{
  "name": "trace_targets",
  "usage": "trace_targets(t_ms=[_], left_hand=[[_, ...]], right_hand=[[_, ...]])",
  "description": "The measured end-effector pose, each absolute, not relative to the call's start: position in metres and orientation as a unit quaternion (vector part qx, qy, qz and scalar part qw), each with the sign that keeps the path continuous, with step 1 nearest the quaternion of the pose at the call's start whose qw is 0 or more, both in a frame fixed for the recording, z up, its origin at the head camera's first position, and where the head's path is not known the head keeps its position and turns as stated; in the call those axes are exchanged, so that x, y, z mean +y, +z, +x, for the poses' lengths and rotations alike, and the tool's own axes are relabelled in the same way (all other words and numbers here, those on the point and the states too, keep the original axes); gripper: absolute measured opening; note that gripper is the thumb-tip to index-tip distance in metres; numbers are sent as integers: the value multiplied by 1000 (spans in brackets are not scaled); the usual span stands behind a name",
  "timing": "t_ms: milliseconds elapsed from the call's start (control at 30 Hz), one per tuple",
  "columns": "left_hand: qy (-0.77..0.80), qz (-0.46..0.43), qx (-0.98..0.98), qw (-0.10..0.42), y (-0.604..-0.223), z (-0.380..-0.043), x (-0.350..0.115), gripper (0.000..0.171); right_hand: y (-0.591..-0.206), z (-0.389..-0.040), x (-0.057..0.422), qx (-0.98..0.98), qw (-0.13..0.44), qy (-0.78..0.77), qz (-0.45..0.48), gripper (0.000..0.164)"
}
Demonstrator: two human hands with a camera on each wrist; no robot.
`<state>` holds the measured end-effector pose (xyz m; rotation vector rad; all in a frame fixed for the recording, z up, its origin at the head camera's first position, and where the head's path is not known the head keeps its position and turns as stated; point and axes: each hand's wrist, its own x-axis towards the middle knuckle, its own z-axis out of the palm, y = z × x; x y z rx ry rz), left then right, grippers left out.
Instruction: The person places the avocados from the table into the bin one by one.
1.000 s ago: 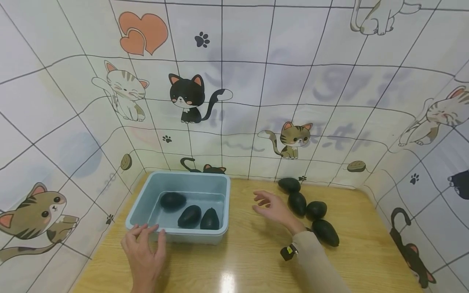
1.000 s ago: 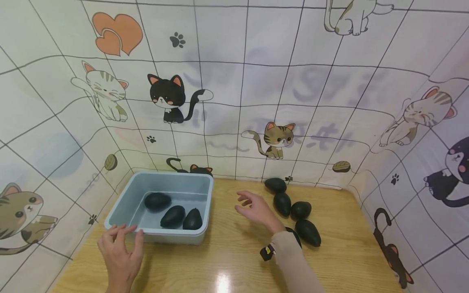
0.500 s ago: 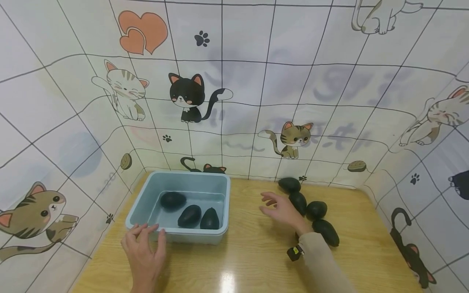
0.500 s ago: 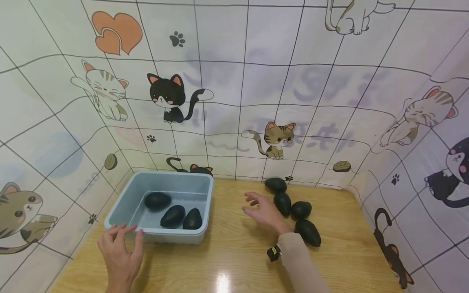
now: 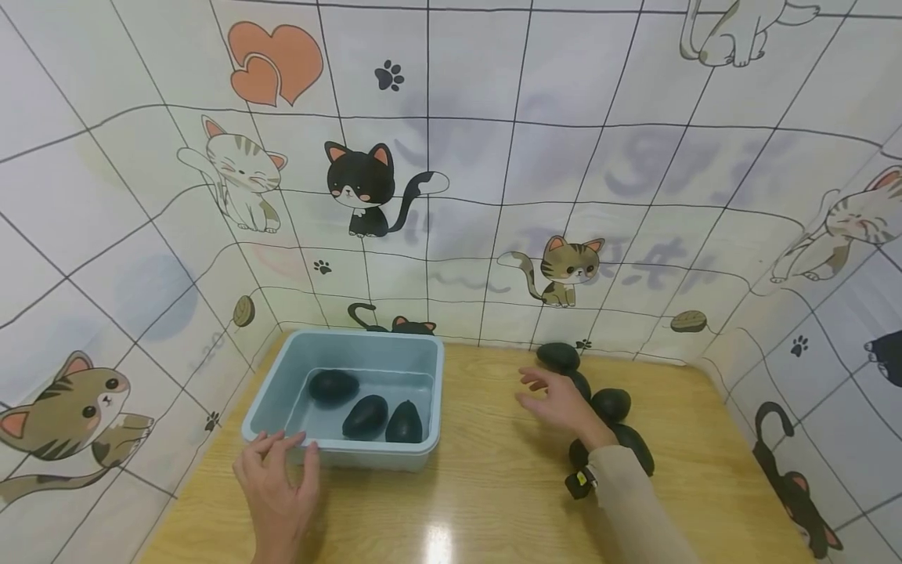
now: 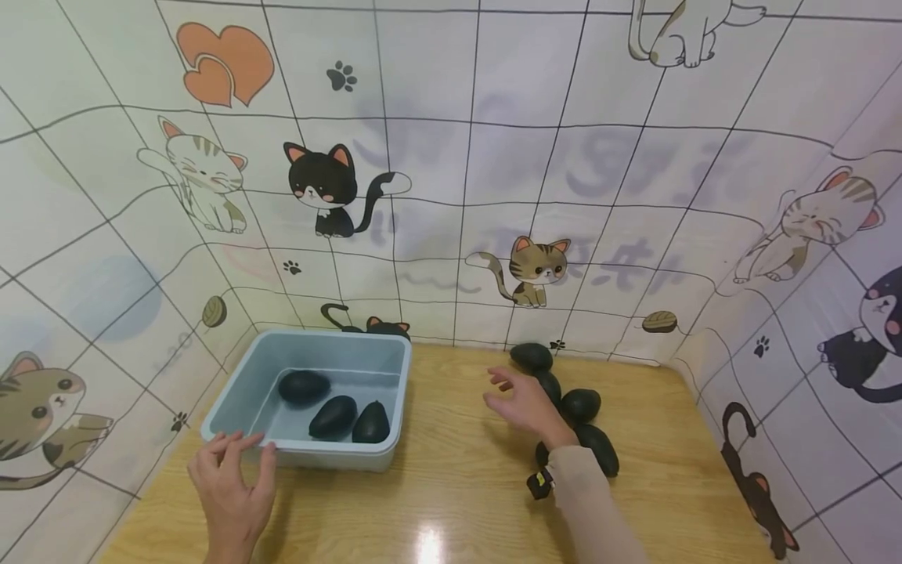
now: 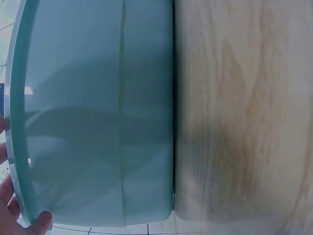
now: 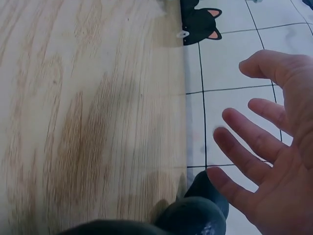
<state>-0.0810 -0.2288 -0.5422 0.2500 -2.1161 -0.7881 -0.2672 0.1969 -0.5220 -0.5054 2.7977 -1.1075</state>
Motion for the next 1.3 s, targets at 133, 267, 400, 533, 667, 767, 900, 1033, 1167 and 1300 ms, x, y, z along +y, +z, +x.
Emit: trace_targets(t_ms=[133, 267, 400, 533, 667, 767, 900, 1033, 1167, 1300], left_hand=[[-315, 101, -845, 420, -543, -82, -229, 22], [-316, 100, -843, 423, -543, -82, -229, 22], [-318, 97, -840, 428, -543, -82, -229, 22], [-317, 94, -838, 434, -543, -82, -230, 22], [-312, 92, -839, 435, -543, -83, -230, 22], [-309, 88, -839, 438, -544, -83, -231, 23], [-311, 86, -838, 439, -544, -83, -231, 23], [-316, 91, -841, 431, -542, -83, -230, 22], [-318, 96, -844, 421, -541, -82, -230, 22], [-317, 96, -844, 422, -541, -82, -230, 22]], right_hand=[[-522, -269, 203, 923, 29, -351, -158, 57], [-525, -271, 210, 928, 22, -339, -156, 59], [-526, -271, 217, 928, 18, -339, -154, 59], [-526, -272, 222, 926, 5, -345, -156, 58], [-525, -271, 226, 924, -5, -354, -145, 56], [-525, -271, 231, 924, -16, -356, -137, 54], [-527, -272, 237, 931, -37, -344, -119, 51], [-527, -274, 241, 938, -54, -328, -102, 49], [-527, -274, 243, 944, -64, -311, -87, 51], [-528, -274, 246, 951, -67, -290, -78, 58]])
